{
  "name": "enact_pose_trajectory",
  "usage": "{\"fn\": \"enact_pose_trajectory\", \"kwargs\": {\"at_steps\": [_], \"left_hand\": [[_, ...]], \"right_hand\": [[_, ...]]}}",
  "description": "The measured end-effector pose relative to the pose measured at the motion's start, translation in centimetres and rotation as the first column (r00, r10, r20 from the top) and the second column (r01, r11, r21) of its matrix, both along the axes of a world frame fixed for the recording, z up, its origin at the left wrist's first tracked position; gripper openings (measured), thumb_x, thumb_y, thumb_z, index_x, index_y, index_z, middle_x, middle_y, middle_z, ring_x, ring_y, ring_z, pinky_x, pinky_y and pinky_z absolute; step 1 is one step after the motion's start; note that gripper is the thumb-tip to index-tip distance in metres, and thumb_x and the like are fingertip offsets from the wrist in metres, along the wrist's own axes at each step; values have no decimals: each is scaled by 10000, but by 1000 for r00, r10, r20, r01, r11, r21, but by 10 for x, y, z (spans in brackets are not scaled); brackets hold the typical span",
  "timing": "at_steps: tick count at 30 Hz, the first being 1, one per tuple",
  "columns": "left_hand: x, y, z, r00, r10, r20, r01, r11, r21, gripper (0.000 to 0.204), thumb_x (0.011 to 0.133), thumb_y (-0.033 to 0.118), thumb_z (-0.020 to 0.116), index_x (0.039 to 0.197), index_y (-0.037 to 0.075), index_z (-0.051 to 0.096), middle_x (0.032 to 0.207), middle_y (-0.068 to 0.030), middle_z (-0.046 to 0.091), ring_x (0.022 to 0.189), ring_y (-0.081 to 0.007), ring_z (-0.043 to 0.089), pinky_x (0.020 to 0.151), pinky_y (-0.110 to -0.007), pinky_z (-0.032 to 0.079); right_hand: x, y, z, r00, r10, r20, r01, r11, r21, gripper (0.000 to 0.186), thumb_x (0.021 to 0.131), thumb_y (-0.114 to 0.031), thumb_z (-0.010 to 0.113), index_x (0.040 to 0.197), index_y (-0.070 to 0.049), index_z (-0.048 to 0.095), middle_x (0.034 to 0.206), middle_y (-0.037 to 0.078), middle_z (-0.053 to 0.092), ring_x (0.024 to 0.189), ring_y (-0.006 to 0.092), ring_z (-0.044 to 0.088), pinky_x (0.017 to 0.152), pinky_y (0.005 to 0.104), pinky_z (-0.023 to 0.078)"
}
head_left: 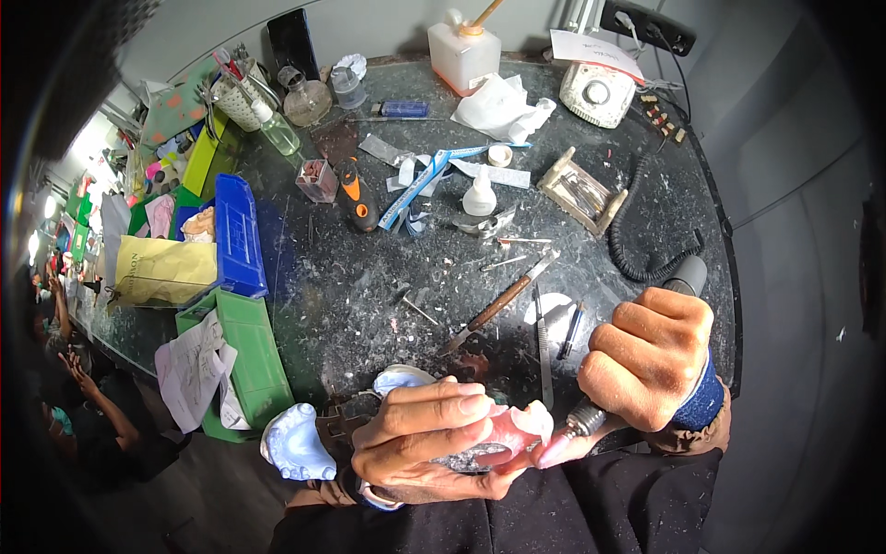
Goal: The person uses a rotary tool with a pink polishing bit to smooth the surfaces of a pink acrylic denture base, then switches to a thin metal hand tool to clean between the artificial teeth.
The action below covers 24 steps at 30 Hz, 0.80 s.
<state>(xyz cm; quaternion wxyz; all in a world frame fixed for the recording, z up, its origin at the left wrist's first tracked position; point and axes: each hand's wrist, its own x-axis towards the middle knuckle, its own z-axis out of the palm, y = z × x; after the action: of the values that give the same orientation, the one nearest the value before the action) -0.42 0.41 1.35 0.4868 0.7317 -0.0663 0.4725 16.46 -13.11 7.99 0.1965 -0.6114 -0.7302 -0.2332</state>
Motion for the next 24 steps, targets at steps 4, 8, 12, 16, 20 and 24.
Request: {"fn": "enact_pose_trajectory", "kwargs": {"at_steps": [4,8,12,16,20,24], "left_hand": [[-3,4,3,996,-47,-74,52,996,66,509,562,212,862,987,55,629,1012,-58,615,890,-192,628,754,-276,553],[-4,5,5,990,-104,-98,110,992,59,455,575,203,850,951,50,645,1009,-60,618,885,-187,623,755,-281,553],[-2,5,2,989,-108,-99,114,992,54,444,571,201,850,938,53,648,1011,-63,620,886,-187,622,747,-288,554],[-2,4,-1,997,-32,-77,40,994,100,435,577,198,848,938,66,643,1001,-40,610,872,-167,620,742,-267,546],[1,-7,-1,980,195,33,-197,967,160,471,574,198,866,967,108,623,990,13,570,887,-116,599,771,-205,515],[6,-4,-7,929,299,218,-348,906,242,512,570,163,880,992,103,595,1033,-23,577,947,-132,604,808,-218,513]], "right_hand": [[-5,-1,6,997,-35,-72,28,995,-97,573,697,-610,604,534,-123,347,491,-30,296,377,96,342,374,240,248],[-4,-1,8,993,-76,-90,62,987,-148,577,692,-652,568,565,-122,378,525,-22,309,397,103,368,376,248,260],[-4,-2,6,990,-90,-109,75,988,-136,559,704,-636,566,577,-115,408,529,-24,320,395,105,363,376,250,264],[-3,-2,8,998,-8,-64,3,997,-72,540,693,-614,602,573,-120,422,517,-27,317,388,101,350,370,244,259],[-9,-1,8,973,-5,-231,-15,996,-87,371,690,-442,684,687,-87,575,506,-44,380,389,89,431,365,230,313],[-13,-2,6,862,140,-488,-229,965,-128,278,694,-139,615,945,-29,661,572,-8,563,462,107,563,419,227,434]]}}
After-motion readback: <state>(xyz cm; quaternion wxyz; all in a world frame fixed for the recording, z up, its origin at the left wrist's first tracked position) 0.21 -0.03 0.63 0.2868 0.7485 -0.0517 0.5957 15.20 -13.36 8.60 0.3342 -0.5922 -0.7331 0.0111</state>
